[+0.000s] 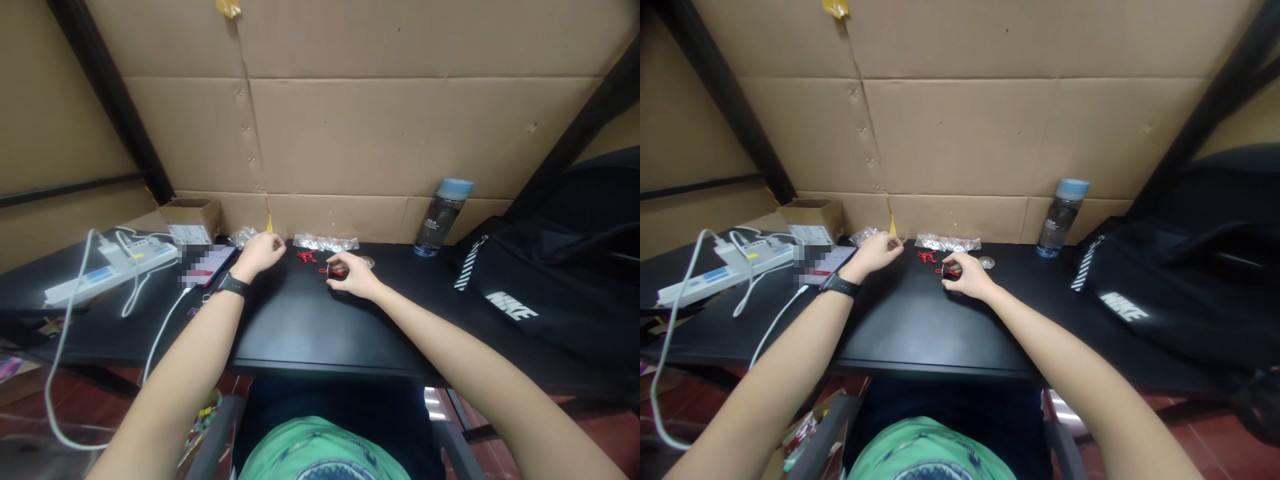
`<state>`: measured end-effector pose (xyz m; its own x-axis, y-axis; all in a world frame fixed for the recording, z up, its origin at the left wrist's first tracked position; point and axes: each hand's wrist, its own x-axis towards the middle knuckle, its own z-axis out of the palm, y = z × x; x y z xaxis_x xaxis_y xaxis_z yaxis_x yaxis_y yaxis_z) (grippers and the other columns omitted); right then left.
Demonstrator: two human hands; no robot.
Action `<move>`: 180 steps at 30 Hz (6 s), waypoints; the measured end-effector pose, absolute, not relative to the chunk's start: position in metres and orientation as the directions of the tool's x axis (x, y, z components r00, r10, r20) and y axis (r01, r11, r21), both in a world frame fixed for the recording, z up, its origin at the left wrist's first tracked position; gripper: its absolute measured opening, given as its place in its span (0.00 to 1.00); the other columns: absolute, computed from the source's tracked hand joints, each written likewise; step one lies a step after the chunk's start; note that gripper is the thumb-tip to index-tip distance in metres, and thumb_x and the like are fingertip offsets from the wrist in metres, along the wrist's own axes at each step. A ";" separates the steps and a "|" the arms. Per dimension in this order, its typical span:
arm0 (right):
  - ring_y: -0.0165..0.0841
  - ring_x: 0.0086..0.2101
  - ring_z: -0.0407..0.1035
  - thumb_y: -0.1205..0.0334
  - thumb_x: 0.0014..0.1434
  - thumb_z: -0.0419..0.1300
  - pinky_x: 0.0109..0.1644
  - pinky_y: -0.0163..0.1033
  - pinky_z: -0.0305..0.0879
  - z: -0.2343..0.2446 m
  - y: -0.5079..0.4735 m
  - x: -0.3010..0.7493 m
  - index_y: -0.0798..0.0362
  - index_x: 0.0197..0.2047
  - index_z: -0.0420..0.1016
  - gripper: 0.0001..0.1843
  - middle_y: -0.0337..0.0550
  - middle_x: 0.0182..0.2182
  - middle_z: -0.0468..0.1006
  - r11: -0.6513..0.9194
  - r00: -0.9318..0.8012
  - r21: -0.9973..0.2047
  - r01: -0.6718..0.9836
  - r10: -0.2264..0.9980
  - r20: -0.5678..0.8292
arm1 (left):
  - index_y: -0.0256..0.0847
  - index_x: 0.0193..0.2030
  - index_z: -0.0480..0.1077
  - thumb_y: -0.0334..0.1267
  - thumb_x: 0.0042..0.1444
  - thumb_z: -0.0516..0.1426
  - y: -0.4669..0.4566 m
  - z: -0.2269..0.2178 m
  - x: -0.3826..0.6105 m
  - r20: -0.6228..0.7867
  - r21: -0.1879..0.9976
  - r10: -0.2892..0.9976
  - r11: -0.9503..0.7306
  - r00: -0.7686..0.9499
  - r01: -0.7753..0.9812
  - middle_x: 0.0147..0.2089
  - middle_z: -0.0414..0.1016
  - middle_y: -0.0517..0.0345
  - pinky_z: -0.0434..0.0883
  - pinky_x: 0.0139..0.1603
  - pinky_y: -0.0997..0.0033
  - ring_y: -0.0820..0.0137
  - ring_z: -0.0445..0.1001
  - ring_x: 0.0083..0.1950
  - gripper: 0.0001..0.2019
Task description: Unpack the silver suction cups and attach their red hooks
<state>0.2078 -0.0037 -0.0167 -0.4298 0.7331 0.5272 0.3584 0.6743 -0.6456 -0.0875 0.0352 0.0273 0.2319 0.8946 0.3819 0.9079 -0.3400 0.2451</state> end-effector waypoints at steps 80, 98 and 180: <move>0.34 0.36 0.76 0.64 0.50 0.71 0.42 0.37 0.68 -0.003 -0.001 0.224 0.50 0.44 0.84 0.15 0.42 0.38 0.84 0.685 -0.532 -0.419 0.596 0.728 0.433 | 0.42 0.69 0.59 0.37 0.56 0.64 0.011 -0.009 -0.018 0.389 0.289 0.638 -0.770 0.665 0.569 0.63 0.71 0.45 0.68 0.63 0.56 0.56 0.72 0.63 0.34; 0.37 0.39 0.75 0.67 0.44 0.70 0.45 0.38 0.69 0.007 -0.002 0.236 0.51 0.39 0.84 0.16 0.44 0.39 0.81 0.674 -0.573 -0.311 0.670 0.736 0.361 | 0.37 0.76 0.49 0.54 0.70 0.41 -0.011 -0.023 -0.004 0.051 0.216 0.771 -0.630 0.635 0.746 0.78 0.44 0.42 0.48 0.73 0.43 0.46 0.40 0.78 0.33; 0.40 0.57 0.70 0.70 0.62 0.57 0.64 0.48 0.63 -0.006 -0.005 0.228 0.49 0.54 0.81 0.20 0.50 0.60 0.73 0.717 -0.625 -0.461 0.523 0.690 0.364 | 0.40 0.68 0.62 0.47 0.60 0.57 -0.001 0.012 -0.036 0.061 0.335 0.689 -0.696 0.723 0.635 0.70 0.65 0.45 0.62 0.70 0.59 0.55 0.65 0.69 0.31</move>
<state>0.2282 -0.0053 -0.0061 -0.6255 0.6903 0.3638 0.5228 0.7169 -0.4612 -0.0359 -0.0011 0.0116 0.7226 0.6885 0.0613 0.6349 -0.6961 0.3352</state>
